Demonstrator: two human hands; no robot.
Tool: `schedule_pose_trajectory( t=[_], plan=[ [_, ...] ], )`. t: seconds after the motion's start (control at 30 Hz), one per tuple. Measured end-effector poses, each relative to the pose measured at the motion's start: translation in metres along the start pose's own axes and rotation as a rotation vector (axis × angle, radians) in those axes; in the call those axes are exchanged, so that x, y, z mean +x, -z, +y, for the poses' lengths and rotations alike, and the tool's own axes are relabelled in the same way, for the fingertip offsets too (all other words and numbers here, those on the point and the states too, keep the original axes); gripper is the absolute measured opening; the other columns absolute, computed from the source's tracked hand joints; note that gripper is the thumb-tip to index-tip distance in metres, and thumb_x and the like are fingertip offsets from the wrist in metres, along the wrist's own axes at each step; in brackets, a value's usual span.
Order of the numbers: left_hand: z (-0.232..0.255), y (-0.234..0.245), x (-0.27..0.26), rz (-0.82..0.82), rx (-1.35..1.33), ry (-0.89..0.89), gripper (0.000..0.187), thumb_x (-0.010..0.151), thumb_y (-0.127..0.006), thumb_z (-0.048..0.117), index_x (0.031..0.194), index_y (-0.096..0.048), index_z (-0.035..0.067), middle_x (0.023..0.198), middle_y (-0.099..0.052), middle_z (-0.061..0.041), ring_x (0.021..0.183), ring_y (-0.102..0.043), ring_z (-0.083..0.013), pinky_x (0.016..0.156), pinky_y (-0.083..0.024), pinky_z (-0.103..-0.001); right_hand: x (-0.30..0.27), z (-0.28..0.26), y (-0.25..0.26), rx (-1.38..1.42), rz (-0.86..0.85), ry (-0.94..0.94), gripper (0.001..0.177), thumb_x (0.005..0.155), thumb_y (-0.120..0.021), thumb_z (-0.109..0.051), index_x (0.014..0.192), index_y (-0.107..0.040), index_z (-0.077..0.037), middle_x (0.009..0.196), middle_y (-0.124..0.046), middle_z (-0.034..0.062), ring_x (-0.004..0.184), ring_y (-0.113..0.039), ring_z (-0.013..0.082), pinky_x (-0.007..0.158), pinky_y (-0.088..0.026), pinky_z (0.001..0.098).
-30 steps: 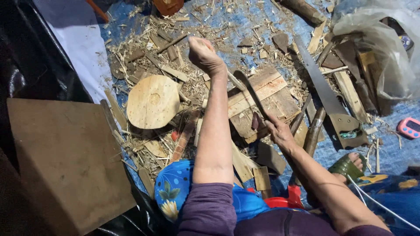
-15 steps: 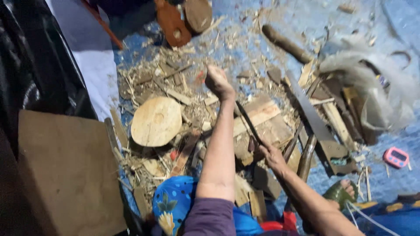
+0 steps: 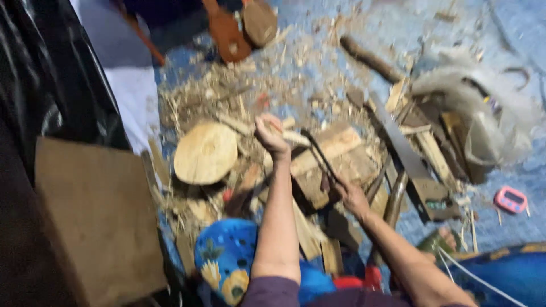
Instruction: Carving and sawing wood to create or repair instrument parts using manual tools
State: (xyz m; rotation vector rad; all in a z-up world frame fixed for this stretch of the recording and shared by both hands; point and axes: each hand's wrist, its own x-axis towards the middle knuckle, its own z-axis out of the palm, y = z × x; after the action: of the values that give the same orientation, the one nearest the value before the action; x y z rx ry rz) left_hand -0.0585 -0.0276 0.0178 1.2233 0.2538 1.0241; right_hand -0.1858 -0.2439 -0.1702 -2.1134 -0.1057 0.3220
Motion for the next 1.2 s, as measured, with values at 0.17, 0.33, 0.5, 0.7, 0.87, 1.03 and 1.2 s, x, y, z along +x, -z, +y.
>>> schedule_pose_trajectory(
  t=[0.17,0.33,0.5,0.7,0.87,1.03,1.2],
  plan=[
    [0.009,0.022,-0.009,-0.119,-0.209,0.025,0.057,0.109,-0.031,0.043,0.059,-0.04,0.016,0.046,-0.039,-0.001,0.043,-0.041,-0.0106,0.051,-0.034,-0.019,-0.012,-0.038,0.013,0.062,0.027,0.071,0.047,0.101,-0.062,-0.031,0.147,-0.056,-0.032,0.124,-0.069,0.0238,0.119,-0.06,0.048,0.102,-0.048,0.0597],
    [0.003,0.029,-0.007,-0.159,-0.256,0.02,0.057,0.108,-0.032,0.044,0.06,-0.04,0.015,0.047,-0.039,-0.002,0.043,-0.04,-0.0101,0.05,-0.034,-0.018,-0.011,-0.076,0.021,0.179,0.199,0.27,0.044,0.101,-0.064,-0.02,0.145,-0.062,-0.023,0.13,-0.068,0.0201,0.12,-0.061,0.0428,0.099,-0.051,0.0528],
    [0.008,0.03,-0.007,-0.107,-0.3,0.01,0.055,0.108,-0.031,0.044,0.061,-0.036,0.015,0.048,-0.035,-0.001,0.043,-0.036,-0.0097,0.051,-0.034,-0.019,-0.026,-0.058,0.014,0.127,-0.005,0.111,0.046,0.102,-0.058,-0.029,0.148,-0.055,-0.027,0.126,-0.067,0.0275,0.119,-0.058,0.0509,0.102,-0.047,0.0636],
    [-0.002,0.034,0.0,-0.077,-0.305,0.02,0.055,0.107,-0.031,0.045,0.061,-0.036,0.014,0.048,-0.035,-0.002,0.04,-0.036,-0.0096,0.048,-0.035,-0.018,-0.014,-0.094,0.033,0.133,0.117,0.161,0.043,0.106,-0.057,-0.032,0.148,-0.057,-0.031,0.115,-0.072,0.0228,0.106,-0.068,0.0437,0.095,-0.053,0.056],
    [0.015,0.028,0.001,-0.058,-0.316,0.017,0.054,0.107,-0.031,0.044,0.061,-0.035,0.015,0.048,-0.034,-0.001,0.039,-0.035,-0.0087,0.046,-0.034,-0.018,-0.013,-0.067,0.016,0.117,0.05,0.159,0.047,0.104,-0.056,-0.034,0.151,-0.052,-0.034,0.128,-0.067,0.024,0.117,-0.06,0.0502,0.101,-0.048,0.0603],
    [-0.001,0.038,0.003,-0.046,-0.284,0.008,0.055,0.107,-0.03,0.044,0.061,-0.034,0.015,0.048,-0.034,-0.001,0.039,-0.036,-0.0081,0.045,-0.034,-0.018,-0.008,-0.059,0.019,0.016,-0.052,0.022,0.05,0.104,-0.051,-0.041,0.153,-0.045,-0.044,0.13,-0.066,0.0245,0.119,-0.058,0.0509,0.105,-0.046,0.0607],
    [0.007,0.031,0.001,-0.025,-0.254,0.02,0.054,0.106,-0.031,0.044,0.061,-0.035,0.015,0.048,-0.036,-0.002,0.039,-0.037,-0.0083,0.047,-0.035,-0.017,0.002,-0.063,0.013,0.095,0.216,0.4,0.046,0.104,-0.059,-0.02,0.15,-0.056,-0.019,0.129,-0.066,0.0259,0.116,-0.061,0.0502,0.096,-0.051,0.0584]
  ],
)
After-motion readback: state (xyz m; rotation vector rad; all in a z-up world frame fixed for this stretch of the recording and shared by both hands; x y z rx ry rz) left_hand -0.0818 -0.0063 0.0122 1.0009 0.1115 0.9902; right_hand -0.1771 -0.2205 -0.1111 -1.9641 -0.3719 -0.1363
